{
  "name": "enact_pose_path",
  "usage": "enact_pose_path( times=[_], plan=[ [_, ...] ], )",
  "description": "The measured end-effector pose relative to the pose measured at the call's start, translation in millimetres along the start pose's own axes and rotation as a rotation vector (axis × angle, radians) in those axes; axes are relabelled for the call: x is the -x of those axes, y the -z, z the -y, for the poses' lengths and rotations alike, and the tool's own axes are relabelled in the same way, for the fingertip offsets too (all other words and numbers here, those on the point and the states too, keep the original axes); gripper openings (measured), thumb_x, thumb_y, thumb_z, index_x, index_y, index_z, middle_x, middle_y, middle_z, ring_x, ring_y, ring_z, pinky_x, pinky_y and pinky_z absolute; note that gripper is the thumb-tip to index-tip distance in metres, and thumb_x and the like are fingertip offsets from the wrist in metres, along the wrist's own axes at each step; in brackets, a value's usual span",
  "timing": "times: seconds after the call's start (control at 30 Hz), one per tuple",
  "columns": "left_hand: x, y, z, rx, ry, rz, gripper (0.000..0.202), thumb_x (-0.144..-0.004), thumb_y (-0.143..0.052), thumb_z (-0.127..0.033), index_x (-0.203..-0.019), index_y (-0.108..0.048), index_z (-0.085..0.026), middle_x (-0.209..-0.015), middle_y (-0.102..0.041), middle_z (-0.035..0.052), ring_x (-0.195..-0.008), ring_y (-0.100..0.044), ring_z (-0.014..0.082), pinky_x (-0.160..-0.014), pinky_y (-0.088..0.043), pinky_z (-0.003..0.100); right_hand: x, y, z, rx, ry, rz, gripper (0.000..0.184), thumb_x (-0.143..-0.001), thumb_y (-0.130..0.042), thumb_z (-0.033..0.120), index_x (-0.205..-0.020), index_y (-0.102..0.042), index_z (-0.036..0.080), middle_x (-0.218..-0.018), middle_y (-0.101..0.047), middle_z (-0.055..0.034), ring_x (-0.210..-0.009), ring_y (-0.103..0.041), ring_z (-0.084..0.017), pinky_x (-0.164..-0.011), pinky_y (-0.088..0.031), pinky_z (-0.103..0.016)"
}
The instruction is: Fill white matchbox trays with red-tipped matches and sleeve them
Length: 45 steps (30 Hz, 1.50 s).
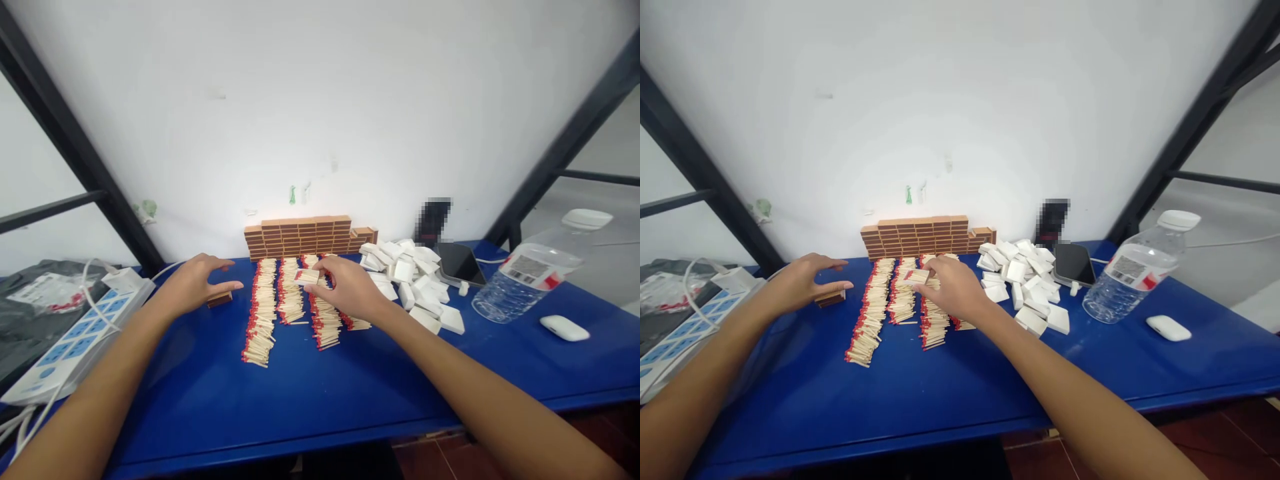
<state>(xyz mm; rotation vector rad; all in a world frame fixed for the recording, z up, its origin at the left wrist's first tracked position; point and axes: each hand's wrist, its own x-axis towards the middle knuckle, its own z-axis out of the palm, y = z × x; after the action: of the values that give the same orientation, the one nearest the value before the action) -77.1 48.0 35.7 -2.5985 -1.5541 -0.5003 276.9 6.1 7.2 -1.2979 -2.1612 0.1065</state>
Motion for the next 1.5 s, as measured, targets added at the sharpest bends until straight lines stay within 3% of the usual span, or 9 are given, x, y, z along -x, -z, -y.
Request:
enact_pose_path(
  times=[0.2, 0.4, 0.57, 0.73, 1.0, 1.1, 1.2, 1.3, 1.5],
  plan=[
    [-53.1, 2.5, 2.9, -0.08, -0.1, -0.154, 0.065, -0.098, -0.042, -0.071, -0.129, -0.07, -0.02, -0.129, -0.072, 0.0152, -0.122, -0.062, 0.034, -0.107, -0.047, 0.048, 0.4, -2.6, 1.1, -0.011, 0.005, 0.014, 0.032, -0.092, -0.074, 0.046, -0.108, -0.07, 0.018, -0.104, -0.073, -0.0075, -0.095, -0.066, -0.024, -0.081, -0.045, -0.034],
    [-113.9, 4.5, 0.8, -0.148, -0.094, -0.133, 0.051, -0.093, -0.064, -0.057, -0.125, -0.071, -0.018, -0.131, -0.069, 0.0153, -0.125, -0.059, 0.0329, -0.104, -0.046, 0.043, -1.1, -3.3, -1.5, -0.006, -0.003, 0.012, 0.034, -0.093, -0.073, 0.047, -0.107, -0.068, 0.017, -0.102, -0.072, -0.0081, -0.093, -0.066, -0.023, -0.079, -0.045, -0.034],
    [-129.2, 7.1, 5.9, -0.153, -0.066, -0.1, 0.04, -0.086, -0.072, -0.058, -0.105, -0.078, -0.023, -0.114, -0.075, 0.0111, -0.113, -0.064, 0.0313, -0.088, -0.048, 0.038, -1.7, -2.8, -3.2, 0.017, -0.016, 0.014, 0.033, -0.092, -0.074, 0.047, -0.107, -0.068, 0.017, -0.1, -0.071, -0.0079, -0.091, -0.065, -0.023, -0.076, -0.045, -0.033],
    [-128.0, 11.1, 14.3, -0.146, -0.028, -0.11, 0.043, -0.092, -0.064, -0.062, -0.105, -0.078, -0.025, -0.109, -0.076, 0.0085, -0.096, -0.067, 0.0262, -0.077, -0.045, 0.035, -1.4, -2.9, -3.3, 0.008, -0.013, 0.013, 0.035, -0.093, -0.073, 0.047, -0.111, -0.068, 0.017, -0.106, -0.072, -0.0099, -0.094, -0.067, -0.024, -0.08, -0.046, -0.034],
    [-120.8, 10.2, 9.2, -0.202, -0.055, -0.107, 0.04, -0.1, -0.052, -0.055, -0.107, -0.079, -0.026, -0.11, -0.076, 0.0077, -0.102, -0.066, 0.0255, -0.076, -0.043, 0.033, -2.6, -5.8, -11.4, -0.004, -0.023, 0.005, 0.033, -0.092, -0.072, 0.046, -0.109, -0.068, 0.018, -0.106, -0.074, -0.0092, -0.096, -0.068, -0.025, -0.079, -0.047, -0.035],
    [-106.2, 16.3, 7.6, -0.231, -0.034, -0.141, 0.041, -0.103, -0.048, -0.051, -0.114, -0.076, -0.024, -0.115, -0.075, 0.01, -0.109, -0.064, 0.0271, -0.08, -0.044, 0.034, -2.0, -5.9, -12.6, -0.002, -0.017, -0.001, 0.034, -0.091, -0.072, 0.047, -0.108, -0.068, 0.018, -0.102, -0.073, -0.009, -0.093, -0.068, -0.025, -0.075, -0.046, -0.034],
    [-80.5, 19.1, 1.4, -0.266, 0.009, -0.254, 0.044, -0.106, -0.044, -0.051, -0.117, -0.074, -0.02, -0.115, -0.075, 0.0122, -0.11, -0.064, 0.0273, -0.085, -0.045, 0.036, -1.8, -5.4, -11.2, -0.012, -0.018, -0.021, 0.033, -0.091, -0.073, 0.046, -0.107, -0.069, 0.017, -0.092, -0.071, -0.007, -0.086, -0.067, -0.024, -0.071, -0.045, -0.033],
    [-50.9, 6.2, -12.4, -0.272, -0.054, -0.344, 0.042, -0.108, -0.043, -0.049, -0.121, -0.07, -0.02, -0.113, -0.076, 0.0108, -0.103, -0.069, 0.0246, -0.085, -0.048, 0.035, -2.2, -6.0, -9.8, -0.048, -0.033, -0.102, 0.034, -0.091, -0.071, 0.048, -0.105, -0.069, 0.017, -0.087, -0.07, -0.0054, -0.082, -0.065, -0.022, -0.072, -0.045, -0.034],
    [-15.2, -34.2, -41.5, -0.297, -0.27, -0.335, 0.038, -0.109, -0.044, -0.045, -0.119, -0.07, -0.019, -0.099, -0.079, 0.0088, -0.086, -0.074, 0.0226, -0.076, -0.052, 0.034, -1.1, -6.7, -5.9, -0.161, -0.092, -0.218, 0.038, -0.087, -0.075, 0.056, -0.097, -0.07, 0.02, -0.084, -0.071, -0.002, -0.07, -0.061, -0.018, -0.068, -0.045, -0.032]
  ],
)
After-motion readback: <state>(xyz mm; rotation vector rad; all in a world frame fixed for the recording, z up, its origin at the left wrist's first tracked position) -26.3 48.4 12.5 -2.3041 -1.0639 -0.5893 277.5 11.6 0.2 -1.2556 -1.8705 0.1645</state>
